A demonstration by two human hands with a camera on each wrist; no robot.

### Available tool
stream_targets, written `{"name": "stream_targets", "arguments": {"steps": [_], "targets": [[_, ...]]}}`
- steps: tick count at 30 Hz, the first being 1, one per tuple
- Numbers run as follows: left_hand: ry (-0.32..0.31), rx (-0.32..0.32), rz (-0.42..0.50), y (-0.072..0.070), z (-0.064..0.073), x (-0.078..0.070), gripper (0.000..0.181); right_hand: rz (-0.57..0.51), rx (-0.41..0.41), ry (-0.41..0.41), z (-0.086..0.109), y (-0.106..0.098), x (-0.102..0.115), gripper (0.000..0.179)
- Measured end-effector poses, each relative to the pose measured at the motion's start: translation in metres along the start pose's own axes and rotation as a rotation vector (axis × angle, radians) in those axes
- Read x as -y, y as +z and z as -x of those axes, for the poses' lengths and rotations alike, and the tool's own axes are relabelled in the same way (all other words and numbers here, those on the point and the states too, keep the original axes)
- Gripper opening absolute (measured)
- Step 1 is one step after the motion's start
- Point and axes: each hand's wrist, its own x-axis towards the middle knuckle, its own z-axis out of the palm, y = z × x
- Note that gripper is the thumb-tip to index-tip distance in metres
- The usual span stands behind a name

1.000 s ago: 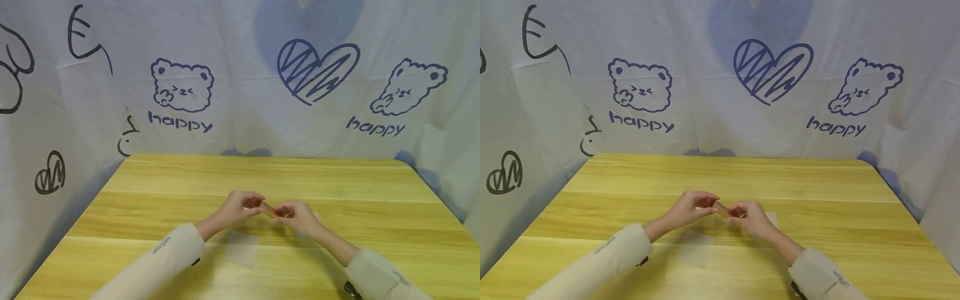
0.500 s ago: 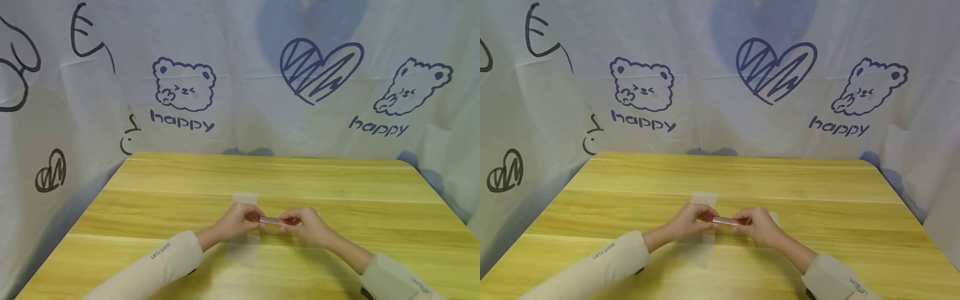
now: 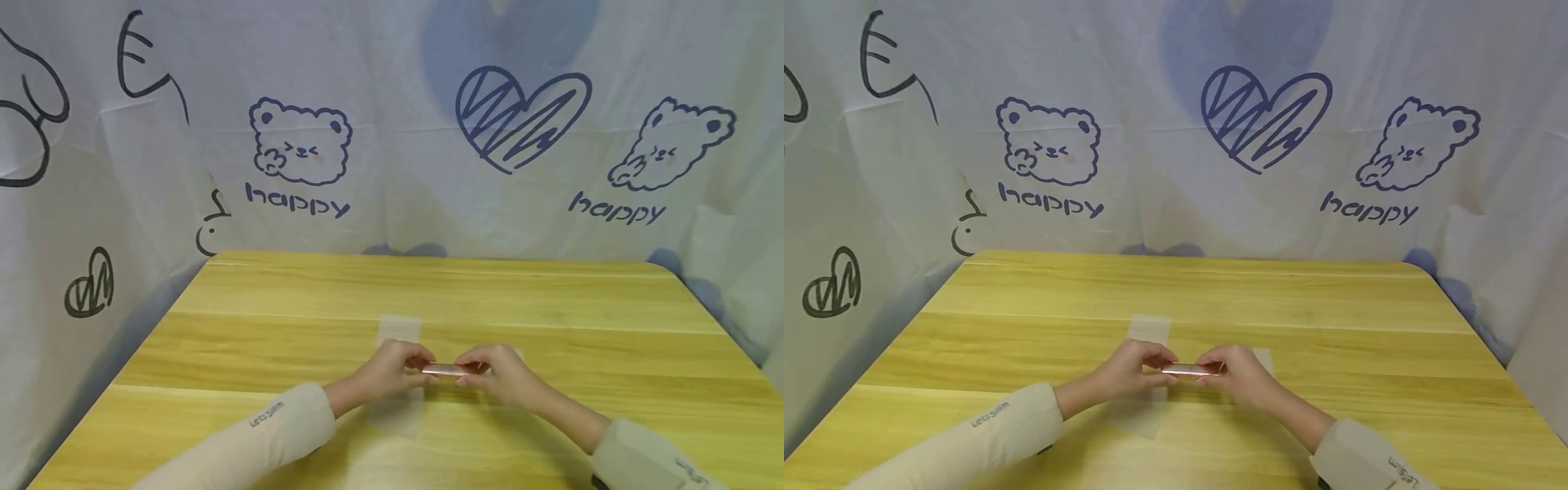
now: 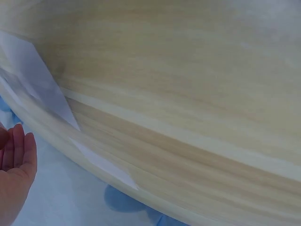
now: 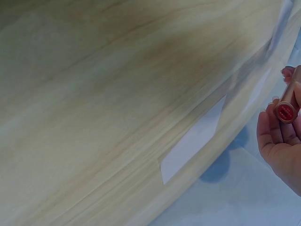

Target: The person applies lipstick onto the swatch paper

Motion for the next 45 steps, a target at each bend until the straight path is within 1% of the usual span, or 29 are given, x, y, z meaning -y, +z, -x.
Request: {"name": "stream_targets", "arguments": {"steps": [3, 6, 12, 16, 23, 28, 35, 38, 40, 45], "targets": [[0.022, 0.007, -0.048, 0.002, -0.002, -0.001, 0.021, 0.001, 0.005, -0.020, -0.001, 0.001, 0.001, 0.022], [0.039, 0.017, -0.075, 0.004, -0.004, -0.003, 0.019, 0.003, 0.011, -0.031, -0.002, 0.001, 0.001, 0.022], [0.059, 0.018, -0.123, 0.007, -0.006, -0.006, 0.017, 0.016, 0.027, -0.014, -0.002, 0.002, 0.002, 0.022], [0.058, 0.020, -0.144, 0.008, -0.007, -0.007, 0.018, 0.005, 0.036, -0.014, -0.002, 0.001, 0.002, 0.020], [0.049, 0.034, -0.149, 0.009, -0.007, -0.009, 0.019, -0.023, 0.067, 0.004, -0.002, -0.001, 0.003, 0.018], [0.051, 0.038, -0.175, 0.008, -0.007, -0.010, 0.019, -0.053, 0.097, 0.020, -0.002, -0.002, 0.003, 0.017], [0.077, 0.032, -0.201, 0.004, -0.006, -0.007, 0.016, -0.064, 0.098, 0.066, -0.001, -0.005, -0.001, 0.016], [0.074, 0.026, -0.203, 0.003, -0.006, -0.005, 0.014, -0.093, 0.098, 0.080, 0.000, -0.008, -0.001, 0.016], [0.072, 0.026, -0.197, 0.002, -0.007, -0.004, 0.014, -0.114, 0.097, 0.087, 0.001, -0.009, -0.001, 0.016], [0.036, 0.021, -0.143, 0.001, -0.008, -0.005, 0.015, -0.133, 0.075, 0.096, 0.005, -0.013, -0.003, 0.016]]}}
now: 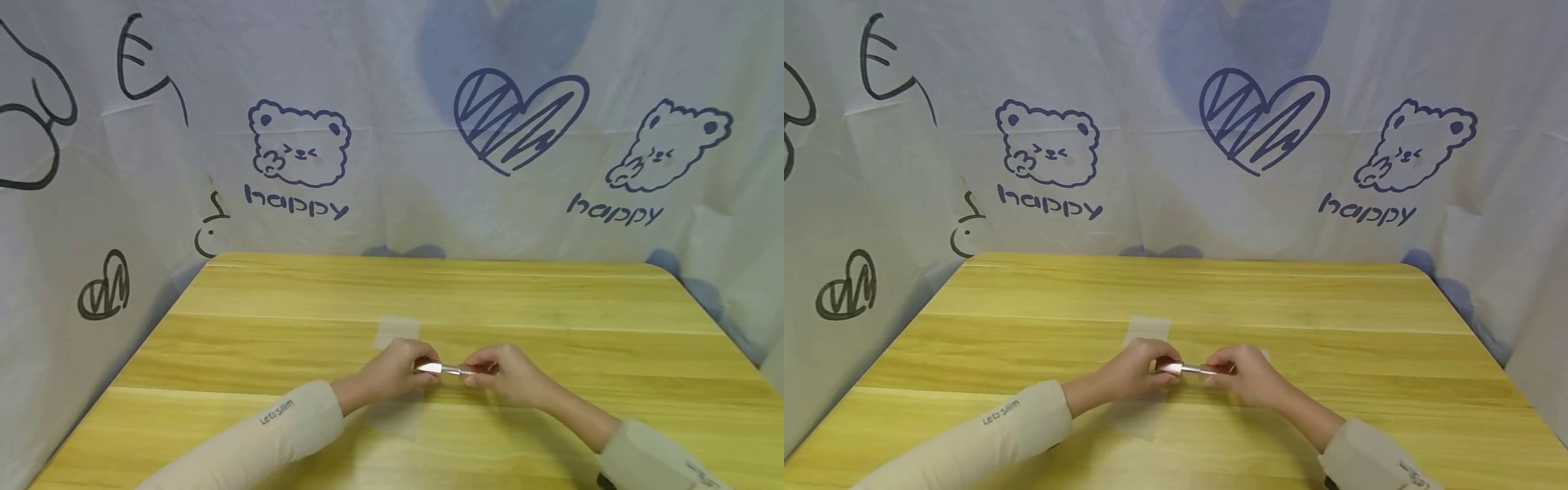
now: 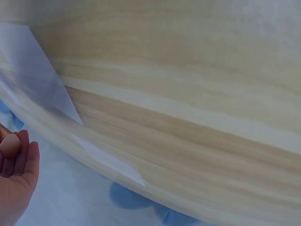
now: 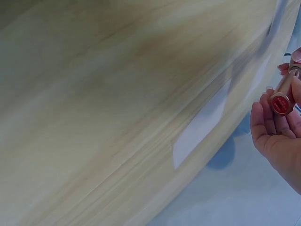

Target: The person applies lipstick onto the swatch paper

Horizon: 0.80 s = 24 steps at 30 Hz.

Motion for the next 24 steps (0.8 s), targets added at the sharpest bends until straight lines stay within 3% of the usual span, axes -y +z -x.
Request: {"name": "stream_targets", "arguments": {"steps": [12, 18, 24], "targets": [[-0.010, -0.122, -0.017, 0.000, -0.009, 0.007, 0.014, -0.042, -0.113, 0.032, 0.008, -0.009, -0.009, 0.024], [-0.060, -0.136, -0.040, 0.000, -0.016, 0.008, 0.018, -0.088, -0.177, 0.060, 0.008, -0.011, -0.007, 0.025], [-0.061, -0.153, -0.042, 0.000, -0.022, 0.006, 0.019, -0.134, -0.207, 0.106, 0.010, -0.013, -0.003, 0.027]]}}
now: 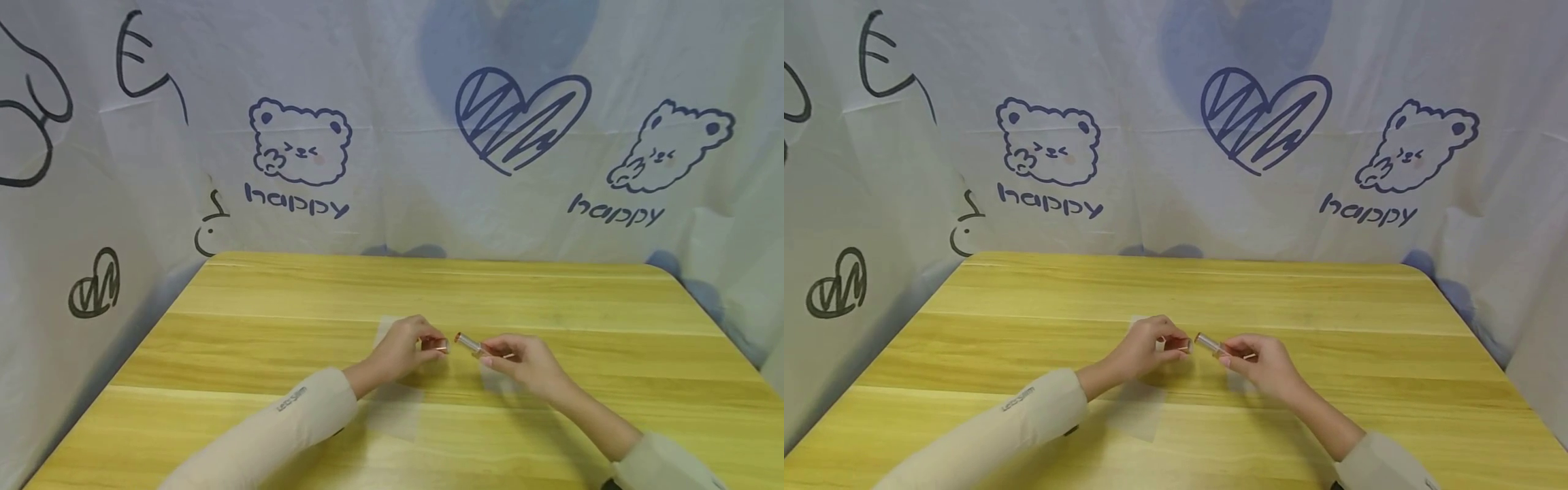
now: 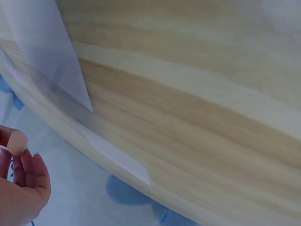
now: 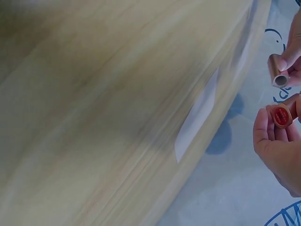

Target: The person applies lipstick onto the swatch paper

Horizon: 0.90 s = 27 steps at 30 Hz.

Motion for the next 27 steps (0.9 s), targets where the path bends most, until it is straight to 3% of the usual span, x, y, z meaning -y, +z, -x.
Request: {"name": "stream_targets", "arguments": {"steps": [5, 13, 18, 27], "targets": [[-0.035, -0.008, 0.056, 0.002, -0.008, 0.000, 0.017, -0.078, -0.007, 0.063, 0.002, -0.002, 0.001, 0.033], [-0.151, 0.035, 0.150, 0.005, -0.022, 0.000, 0.019, -0.225, -0.034, 0.148, 0.003, -0.001, 0.000, 0.040], [-0.181, 0.017, 0.207, 0.005, -0.030, 0.001, 0.018, -0.285, -0.041, 0.186, 0.005, 0.003, 0.000, 0.042], [-0.222, 0.012, 0.247, 0.009, -0.040, 0.006, 0.021, -0.347, -0.044, 0.171, 0.008, 0.013, 0.003, 0.041]]}}
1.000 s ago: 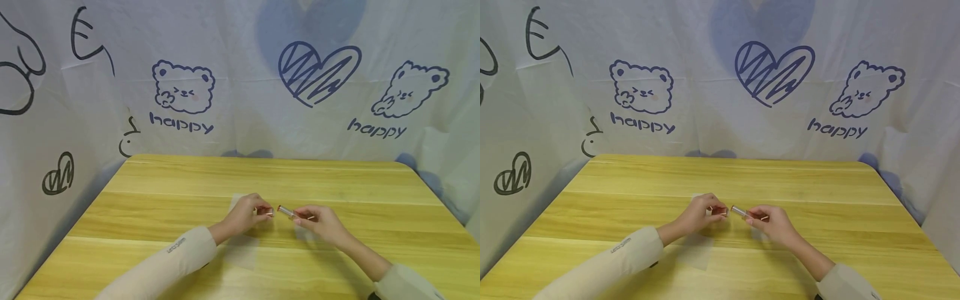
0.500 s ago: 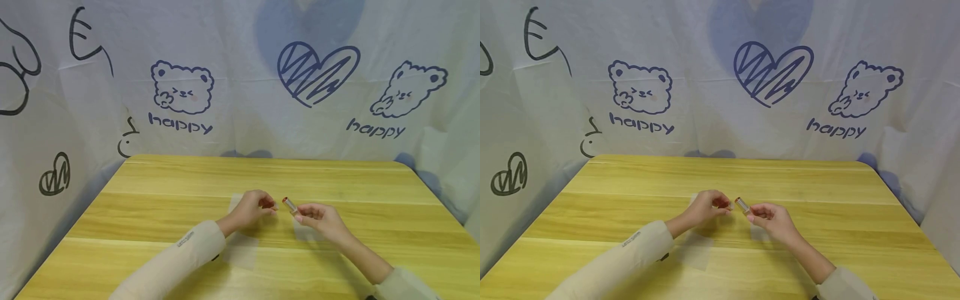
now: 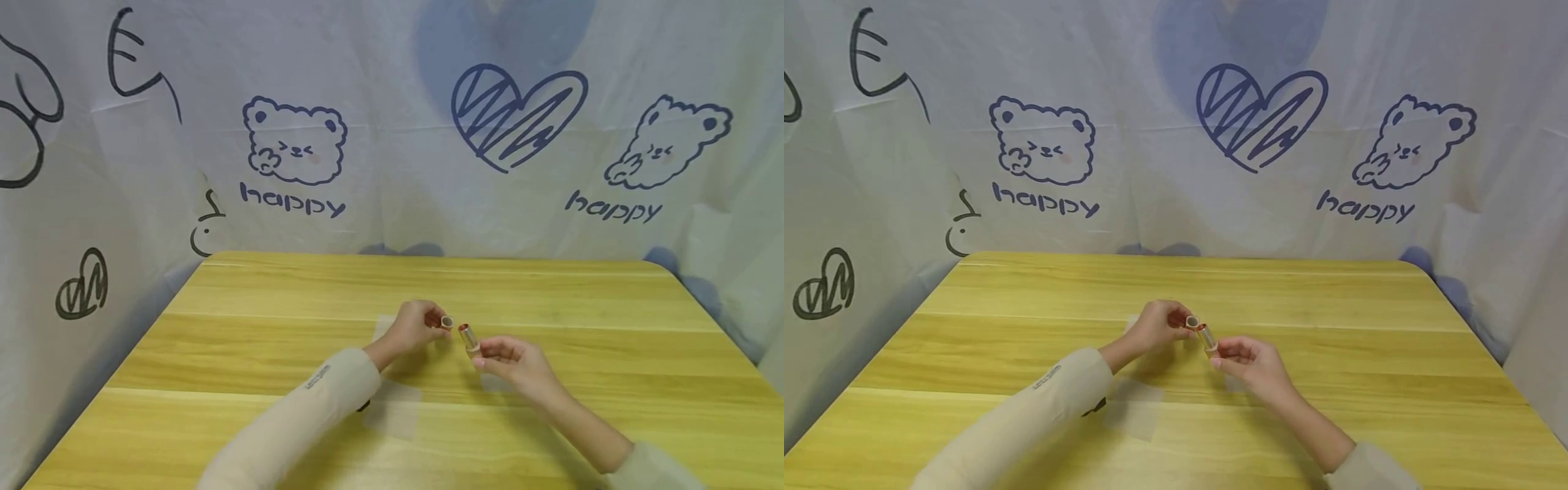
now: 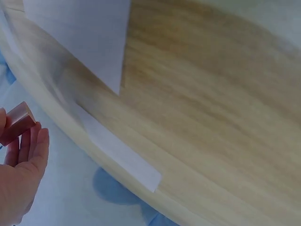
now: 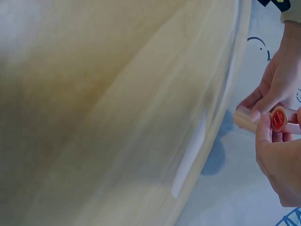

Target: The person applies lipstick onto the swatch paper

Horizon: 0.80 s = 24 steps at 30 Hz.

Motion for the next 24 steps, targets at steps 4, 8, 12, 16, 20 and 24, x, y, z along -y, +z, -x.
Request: {"name": "stream_targets", "arguments": {"steps": [4, 8, 12, 16, 20, 24], "targets": [[0.020, -0.007, -0.028, 0.002, -0.003, 0.003, 0.021, 0.005, 0.004, 0.010, 0.001, 0.005, -0.003, 0.038], [0.032, -0.009, -0.039, 0.004, -0.006, 0.006, 0.020, 0.031, 0.003, 0.029, 0.002, 0.008, -0.006, 0.037], [0.009, -0.009, -0.024, 0.007, -0.008, 0.007, 0.019, 0.029, 0.006, 0.034, 0.003, 0.010, -0.007, 0.037], [-0.040, -0.011, -0.001, 0.007, -0.009, 0.004, 0.019, 0.017, 0.017, 0.030, 0.003, 0.011, -0.007, 0.037], [-0.069, -0.005, -0.025, 0.008, -0.010, 0.004, 0.018, 0.014, 0.027, 0.017, 0.003, 0.010, -0.009, 0.038], [-0.099, 0.005, -0.027, 0.011, -0.010, 0.006, 0.016, 0.010, 0.024, 0.019, 0.004, 0.010, -0.010, 0.037]]}}
